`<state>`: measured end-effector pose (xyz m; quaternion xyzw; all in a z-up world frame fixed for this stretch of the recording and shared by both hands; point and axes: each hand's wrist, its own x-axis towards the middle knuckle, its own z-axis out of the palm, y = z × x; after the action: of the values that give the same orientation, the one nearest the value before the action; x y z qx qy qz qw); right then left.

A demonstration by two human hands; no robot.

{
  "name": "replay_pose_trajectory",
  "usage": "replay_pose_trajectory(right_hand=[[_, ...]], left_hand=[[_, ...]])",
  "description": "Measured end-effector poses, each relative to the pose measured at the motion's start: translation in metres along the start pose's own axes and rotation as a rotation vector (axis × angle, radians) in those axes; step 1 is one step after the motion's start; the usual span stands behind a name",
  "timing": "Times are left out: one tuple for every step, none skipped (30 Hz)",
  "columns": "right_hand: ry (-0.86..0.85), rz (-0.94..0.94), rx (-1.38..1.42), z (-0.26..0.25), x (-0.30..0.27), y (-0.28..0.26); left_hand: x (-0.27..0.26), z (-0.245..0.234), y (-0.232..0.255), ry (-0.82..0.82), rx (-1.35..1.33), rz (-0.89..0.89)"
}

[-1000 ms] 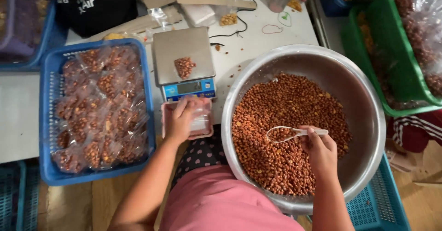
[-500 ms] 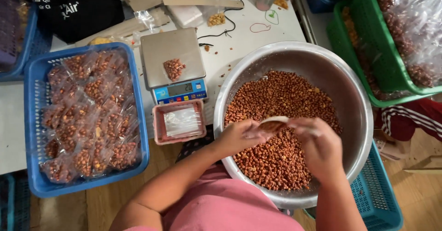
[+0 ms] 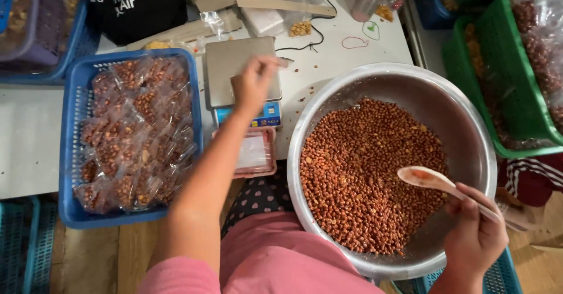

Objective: Packaging roasted peanuts into small plastic bags using a spoon and a digital scale for portion control.

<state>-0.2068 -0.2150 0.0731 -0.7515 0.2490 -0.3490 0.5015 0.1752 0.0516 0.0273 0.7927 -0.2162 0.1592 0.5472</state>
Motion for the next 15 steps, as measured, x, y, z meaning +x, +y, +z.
replay_pose_trajectory(right_hand=[[-0.003, -0.001, 0.002, -0.002, -0.002, 0.004], [0.004, 0.004, 0.008, -0.004, -0.004, 0.007], [0.011, 0.008, 0.015, -0.005, -0.005, 0.011], [0.008, 0.005, 0.017, -0.004, -0.005, 0.011], [0.017, 0.020, 0.005, -0.003, -0.006, 0.011], [0.025, 0.034, -0.008, -0.002, -0.006, 0.011], [0.023, 0.033, -0.006, -0.001, -0.005, 0.012], [0.023, 0.041, -0.001, 0.001, -0.005, 0.012], [0.022, 0.051, 0.002, 0.002, -0.004, 0.012], [0.018, 0.051, 0.002, 0.003, -0.005, 0.012], [0.014, 0.042, 0.002, 0.004, -0.004, 0.012], [0.010, 0.034, 0.002, 0.005, -0.003, 0.011], [0.012, 0.033, 0.004, 0.006, -0.003, 0.011], [0.006, 0.040, 0.022, 0.007, -0.002, 0.011], [-0.001, 0.051, 0.038, 0.007, -0.003, 0.011]], left_hand=[[0.005, -0.006, -0.025, 0.003, 0.002, 0.000], [0.010, -0.011, -0.051, -0.040, 0.107, -0.106], [0.015, -0.017, -0.076, -0.082, 0.211, -0.212], [0.011, -0.016, -0.082, -0.078, 0.212, -0.212], [0.007, -0.016, -0.087, -0.084, 0.230, -0.053], [0.002, -0.016, -0.093, -0.090, 0.247, 0.105], [-0.007, -0.016, -0.092, -0.088, 0.249, 0.105], [-0.017, -0.015, -0.091, -0.129, 0.478, 0.136], [-0.029, -0.014, -0.090, -0.170, 0.707, 0.165], [-0.038, -0.013, -0.084, -0.169, 0.709, 0.162], [-0.046, -0.011, -0.078, -0.035, 0.607, 0.196], [-0.053, -0.010, -0.071, 0.098, 0.504, 0.231], [-0.055, -0.008, -0.051, 0.099, 0.504, 0.234], [-0.058, -0.007, -0.032, 0.126, 0.054, 0.053], [-0.063, -0.006, -0.012, 0.141, -0.395, -0.134]])
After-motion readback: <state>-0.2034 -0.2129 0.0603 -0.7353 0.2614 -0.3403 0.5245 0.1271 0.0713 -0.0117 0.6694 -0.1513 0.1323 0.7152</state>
